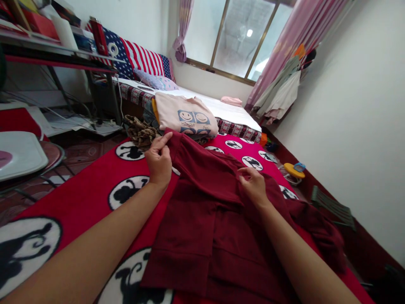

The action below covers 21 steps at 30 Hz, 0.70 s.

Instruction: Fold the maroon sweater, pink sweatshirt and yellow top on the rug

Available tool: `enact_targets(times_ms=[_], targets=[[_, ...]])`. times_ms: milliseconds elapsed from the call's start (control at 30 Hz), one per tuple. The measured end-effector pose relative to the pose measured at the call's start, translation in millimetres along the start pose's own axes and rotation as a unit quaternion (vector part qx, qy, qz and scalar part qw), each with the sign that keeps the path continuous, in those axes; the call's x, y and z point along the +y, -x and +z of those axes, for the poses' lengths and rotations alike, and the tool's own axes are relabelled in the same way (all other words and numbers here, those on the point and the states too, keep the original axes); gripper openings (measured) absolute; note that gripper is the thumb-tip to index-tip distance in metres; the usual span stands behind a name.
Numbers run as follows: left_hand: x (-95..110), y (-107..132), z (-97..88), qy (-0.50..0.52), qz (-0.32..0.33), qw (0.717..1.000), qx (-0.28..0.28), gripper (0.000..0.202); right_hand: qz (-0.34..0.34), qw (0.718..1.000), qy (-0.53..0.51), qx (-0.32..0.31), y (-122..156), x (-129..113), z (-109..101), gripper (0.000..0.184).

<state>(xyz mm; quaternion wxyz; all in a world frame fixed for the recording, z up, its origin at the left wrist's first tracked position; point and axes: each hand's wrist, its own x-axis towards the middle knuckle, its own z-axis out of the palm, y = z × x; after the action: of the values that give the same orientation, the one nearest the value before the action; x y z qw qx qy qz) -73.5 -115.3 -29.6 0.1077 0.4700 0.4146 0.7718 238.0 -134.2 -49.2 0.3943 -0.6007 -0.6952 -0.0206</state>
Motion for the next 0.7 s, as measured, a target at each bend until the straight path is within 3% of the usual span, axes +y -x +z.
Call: enact_targets(times_ms=[200,267,367,467,533,567,600,667,700], targets=[[-15,-21,-10.2,0.022,0.018,0.998,0.052,0.042,0.012,0.992,0.056,-0.114,0,-16,21,0.032],[-23,-27,-14.8,0.021,0.012,0.998,0.061,0.039,0.022,0.995,0.043,-0.090,2,-21,29,0.036],[-31,-37,-22.3,0.023,-0.014,0.997,0.070,0.035,-0.016,0.999,-0.043,-0.024,10,-40,36,0.028],[-21,-42,-21.7,0.039,-0.051,0.996,0.067,0.028,-0.034,0.986,-0.165,-0.004,19,-64,35,0.024],[-1,-37,-12.3,0.086,-0.069,0.994,0.007,0.025,0.014,0.966,-0.259,0.008,21,-75,32,0.027],[11,-31,-5.3,0.121,-0.084,0.987,-0.059,0.027,0.050,0.949,-0.311,0.017,21,-77,30,0.031],[24,-23,2.3,0.159,-0.103,0.971,-0.142,0.034,0.093,0.926,-0.365,0.024,20,-76,28,0.036],[42,-6,16.8,0.216,-0.139,0.914,-0.314,0.051,0.183,0.872,-0.454,0.026,17,-67,26,0.046],[46,2,22.3,0.222,-0.145,0.889,-0.372,0.056,0.226,0.846,-0.483,0.023,17,-60,26,0.049]])
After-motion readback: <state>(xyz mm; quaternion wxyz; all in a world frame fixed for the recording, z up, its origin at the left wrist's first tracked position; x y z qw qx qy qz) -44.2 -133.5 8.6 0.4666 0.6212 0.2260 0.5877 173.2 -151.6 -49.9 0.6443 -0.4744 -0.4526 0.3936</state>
